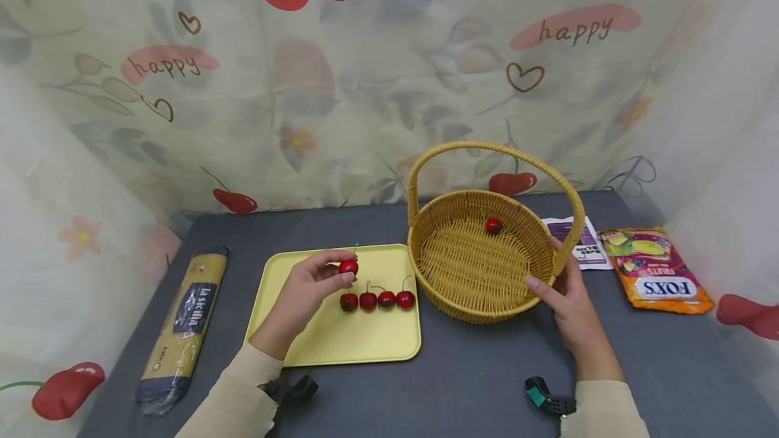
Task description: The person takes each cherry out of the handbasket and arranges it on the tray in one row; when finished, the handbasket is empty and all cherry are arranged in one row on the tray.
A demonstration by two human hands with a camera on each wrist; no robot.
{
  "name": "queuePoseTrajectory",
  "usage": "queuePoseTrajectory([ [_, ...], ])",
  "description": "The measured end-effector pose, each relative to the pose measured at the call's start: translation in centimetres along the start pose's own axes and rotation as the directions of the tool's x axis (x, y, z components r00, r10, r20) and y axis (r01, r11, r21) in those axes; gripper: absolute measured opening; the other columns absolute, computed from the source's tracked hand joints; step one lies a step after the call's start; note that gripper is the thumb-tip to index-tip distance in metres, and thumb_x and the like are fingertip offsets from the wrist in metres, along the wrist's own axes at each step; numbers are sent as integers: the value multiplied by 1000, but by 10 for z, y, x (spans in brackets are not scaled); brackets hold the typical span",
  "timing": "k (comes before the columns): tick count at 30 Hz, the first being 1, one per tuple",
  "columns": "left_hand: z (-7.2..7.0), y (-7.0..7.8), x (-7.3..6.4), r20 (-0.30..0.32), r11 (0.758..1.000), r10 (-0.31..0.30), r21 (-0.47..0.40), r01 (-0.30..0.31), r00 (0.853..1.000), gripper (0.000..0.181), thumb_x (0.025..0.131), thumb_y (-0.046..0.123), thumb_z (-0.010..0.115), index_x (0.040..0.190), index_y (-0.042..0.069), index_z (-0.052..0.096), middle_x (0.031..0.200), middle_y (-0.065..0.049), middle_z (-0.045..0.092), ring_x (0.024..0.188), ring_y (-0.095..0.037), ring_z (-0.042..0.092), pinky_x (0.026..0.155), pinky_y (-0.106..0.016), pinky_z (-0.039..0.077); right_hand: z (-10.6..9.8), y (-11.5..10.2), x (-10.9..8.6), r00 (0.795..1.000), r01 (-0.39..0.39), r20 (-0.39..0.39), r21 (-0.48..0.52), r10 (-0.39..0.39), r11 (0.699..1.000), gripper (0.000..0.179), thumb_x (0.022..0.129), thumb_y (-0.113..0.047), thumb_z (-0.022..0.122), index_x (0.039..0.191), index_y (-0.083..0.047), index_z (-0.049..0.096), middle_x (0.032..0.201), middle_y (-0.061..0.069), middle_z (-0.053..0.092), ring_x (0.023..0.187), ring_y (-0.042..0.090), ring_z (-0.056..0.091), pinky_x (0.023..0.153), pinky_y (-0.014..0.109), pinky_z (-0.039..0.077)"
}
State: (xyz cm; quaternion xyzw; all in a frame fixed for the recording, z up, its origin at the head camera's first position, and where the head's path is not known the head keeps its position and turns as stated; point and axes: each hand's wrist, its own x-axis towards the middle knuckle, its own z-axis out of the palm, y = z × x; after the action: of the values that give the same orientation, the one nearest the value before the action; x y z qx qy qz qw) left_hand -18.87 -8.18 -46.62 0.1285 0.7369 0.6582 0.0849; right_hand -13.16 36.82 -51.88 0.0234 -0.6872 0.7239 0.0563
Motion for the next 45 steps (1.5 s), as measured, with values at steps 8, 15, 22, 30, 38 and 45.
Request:
queuePoseTrajectory([
  [8, -23, -23, -15, -99, 993, -45, 104, 55, 994, 34, 98, 8, 84, 131, 12, 78, 123, -6, 73, 104, -28, 68, 83, -30, 59, 1, 0, 0, 1000, -4, -5, -6, 4, 1000, 82, 112, -5, 59, 176, -31, 15, 171, 21, 16, 151, 27, 30, 106, 17, 38],
  [15, -34, -45, -23, -135, 980, -102, 157, 123, 986, 30, 96, 10, 87, 124, 11, 80, 114, -5, 74, 97, -27, 67, 76, -29, 56, 2, 0, -1, 1000, -7, -8, -4, 7, 1000, 82, 112, -5, 59, 176, -31, 14, 172, 21, 16, 152, 27, 29, 107, 17, 36],
  [22, -39, -55, -26, -113, 980, -106, 158, 124, 988, 28, 94, 12, 89, 120, 15, 81, 112, -6, 75, 97, -27, 69, 81, -30, 58, 4, 0, -1, 1000, 1, -3, 7, -1, 1000, 82, 112, -4, 58, 176, -27, 14, 171, 21, 18, 150, 27, 30, 106, 17, 37],
  [30, -39, -56, -28, -88, 957, -76, 274, 97, 993, 28, 92, 9, 90, 118, 17, 81, 108, 0, 75, 91, -25, 66, 78, -31, 57, 3, 1, -1, 1000, 10, -4, 12, -10, 1000, 81, 112, -4, 59, 176, -28, 15, 170, 20, 20, 149, 27, 32, 105, 17, 38],
  [38, -37, -59, -26, -78, 933, -78, 346, 100, 994, 28, 91, 11, 92, 114, 22, 81, 108, 3, 73, 88, -24, 63, 76, -31, 56, 1, 2, 0, 1000, 15, -6, 3, -15, 1000, 82, 111, -3, 59, 176, -28, 15, 170, 22, 18, 149, 26, 32, 104, 16, 39],
  [45, -37, -60, -24, -54, 932, -37, 358, 54, 998, 27, 91, 10, 92, 113, 21, 82, 110, 5, 71, 89, -23, 64, 77, -30, 56, -1, 3, 1, 1000, -6, -18, -20, 5, 1000, 83, 111, -5, 60, 176, -31, 14, 172, 21, 16, 151, 28, 29, 107, 16, 36],
])
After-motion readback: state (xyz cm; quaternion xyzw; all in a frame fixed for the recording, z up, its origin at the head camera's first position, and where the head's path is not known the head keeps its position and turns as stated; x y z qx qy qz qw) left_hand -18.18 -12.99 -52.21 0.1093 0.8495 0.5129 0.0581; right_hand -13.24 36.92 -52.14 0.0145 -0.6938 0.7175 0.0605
